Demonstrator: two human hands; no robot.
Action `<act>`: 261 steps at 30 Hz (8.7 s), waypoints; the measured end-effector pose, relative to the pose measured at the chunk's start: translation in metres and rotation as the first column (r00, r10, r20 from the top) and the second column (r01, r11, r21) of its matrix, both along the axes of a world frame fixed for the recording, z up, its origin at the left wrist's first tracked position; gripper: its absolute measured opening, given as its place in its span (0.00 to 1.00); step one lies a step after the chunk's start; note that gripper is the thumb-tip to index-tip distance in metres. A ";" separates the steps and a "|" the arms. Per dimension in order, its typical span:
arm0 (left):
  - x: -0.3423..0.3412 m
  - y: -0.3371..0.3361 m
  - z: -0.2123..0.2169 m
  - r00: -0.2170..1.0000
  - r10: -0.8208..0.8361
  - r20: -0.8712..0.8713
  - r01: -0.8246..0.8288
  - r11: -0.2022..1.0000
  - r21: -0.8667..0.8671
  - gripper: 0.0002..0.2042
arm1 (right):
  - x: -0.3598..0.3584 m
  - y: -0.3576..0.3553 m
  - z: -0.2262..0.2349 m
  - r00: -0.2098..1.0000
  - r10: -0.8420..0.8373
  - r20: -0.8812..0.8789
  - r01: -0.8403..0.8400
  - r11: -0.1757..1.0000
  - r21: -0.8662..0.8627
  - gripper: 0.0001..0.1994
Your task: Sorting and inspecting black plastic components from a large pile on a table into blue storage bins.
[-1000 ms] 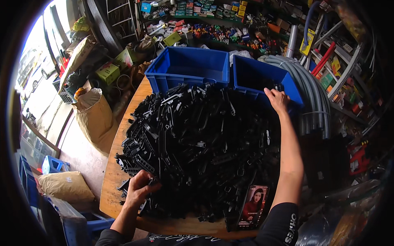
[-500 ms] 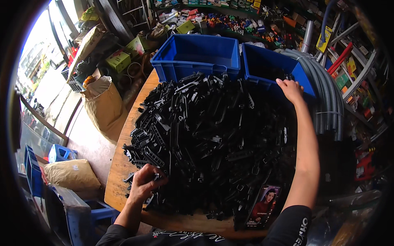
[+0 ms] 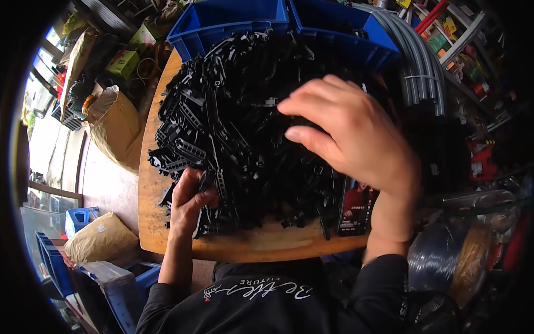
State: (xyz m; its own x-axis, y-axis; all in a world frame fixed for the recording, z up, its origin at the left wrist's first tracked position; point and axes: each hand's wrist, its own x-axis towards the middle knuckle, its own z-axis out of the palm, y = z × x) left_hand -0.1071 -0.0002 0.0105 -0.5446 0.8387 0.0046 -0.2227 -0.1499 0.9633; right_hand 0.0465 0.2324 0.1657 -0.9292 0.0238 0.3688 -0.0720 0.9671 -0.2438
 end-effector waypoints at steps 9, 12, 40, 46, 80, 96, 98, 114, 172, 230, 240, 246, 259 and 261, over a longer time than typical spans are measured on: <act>0.024 -0.016 -0.004 0.996 -0.077 -0.033 0.073 0.991 -0.111 0.08 | 0.069 -0.091 -0.143 0.894 -0.431 -0.119 0.376 0.869 -0.322 0.08; 0.032 -0.014 -0.001 0.998 -0.025 -0.050 0.016 0.986 -0.168 0.08 | 0.055 -0.099 -0.156 0.884 -0.425 -0.195 0.374 0.893 -0.249 0.10; 0.047 0.002 0.016 0.838 -0.263 -0.478 0.158 0.955 -0.250 0.19 | 0.042 -0.108 -0.139 0.932 -0.201 -0.302 -0.038 0.773 -0.634 0.09; 0.053 0.002 0.011 0.777 -0.234 -0.584 0.158 0.971 -0.178 0.19 | 0.041 -0.110 -0.140 0.917 -0.218 -0.333 -0.036 0.788 -0.614 0.09; 0.052 0.009 0.007 0.638 -0.206 -0.742 0.303 0.953 -0.004 0.16 | 0.048 -0.089 -0.141 0.963 -0.142 -0.231 -0.067 0.698 -0.713 0.20; -0.011 0.040 0.018 -0.075 -0.054 -0.996 -0.277 0.960 -0.031 0.18 | -0.016 0.181 0.016 0.728 -0.493 -0.478 0.492 0.860 -0.138 0.21; -0.021 0.036 0.012 -0.025 0.038 -0.999 -0.218 0.975 0.042 0.16 | -0.010 0.107 0.012 0.838 -0.435 -0.328 0.354 0.893 -0.279 0.17; -0.017 0.037 0.024 0.958 0.286 -0.031 -0.271 0.934 0.234 0.14 | 0.070 -0.102 -0.164 0.943 -0.288 -0.165 0.216 0.911 -0.352 0.12; 0.075 0.010 -0.009 0.704 -0.111 -0.701 0.186 0.982 0.031 0.17 | 0.059 -0.101 -0.157 0.950 -0.212 -0.229 -0.121 0.426 -0.897 0.19; 0.013 0.010 0.014 0.899 0.020 -0.437 -0.069 0.993 -0.097 0.20 | 0.182 -0.023 -0.155 0.510 -0.860 -0.034 0.380 0.260 -0.888 0.06; 0.028 0.017 0.008 0.887 -0.106 -0.449 0.060 0.991 -0.116 0.17 | 0.039 -0.096 -0.127 0.916 -0.229 -0.330 -0.153 0.562 -0.813 0.10; 0.031 0.019 -0.002 0.839 -0.106 -0.534 0.114 0.993 -0.019 0.14 | 0.031 -0.099 -0.127 0.942 -0.172 -0.290 -0.087 0.707 -0.702 0.07; 0.045 0.014 0.010 0.778 -0.271 -0.566 0.216 0.963 -0.163 0.13 | 0.037 -0.098 -0.133 0.936 -0.292 -0.198 0.105 0.766 -0.634 0.10; 0.050 0.013 0.005 0.721 -0.215 -0.659 0.160 0.977 -0.144 0.13 | 0.036 -0.102 -0.135 0.924 -0.286 -0.256 0.073 0.786 -0.614 0.10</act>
State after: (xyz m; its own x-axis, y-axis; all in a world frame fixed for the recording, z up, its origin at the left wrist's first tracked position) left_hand -0.0575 0.0132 0.0156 -0.2554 0.9361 0.2420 0.4652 -0.1004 0.8795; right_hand 0.0826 0.1304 0.0306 -0.7175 0.4862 0.4988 -0.0878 0.6473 -0.7571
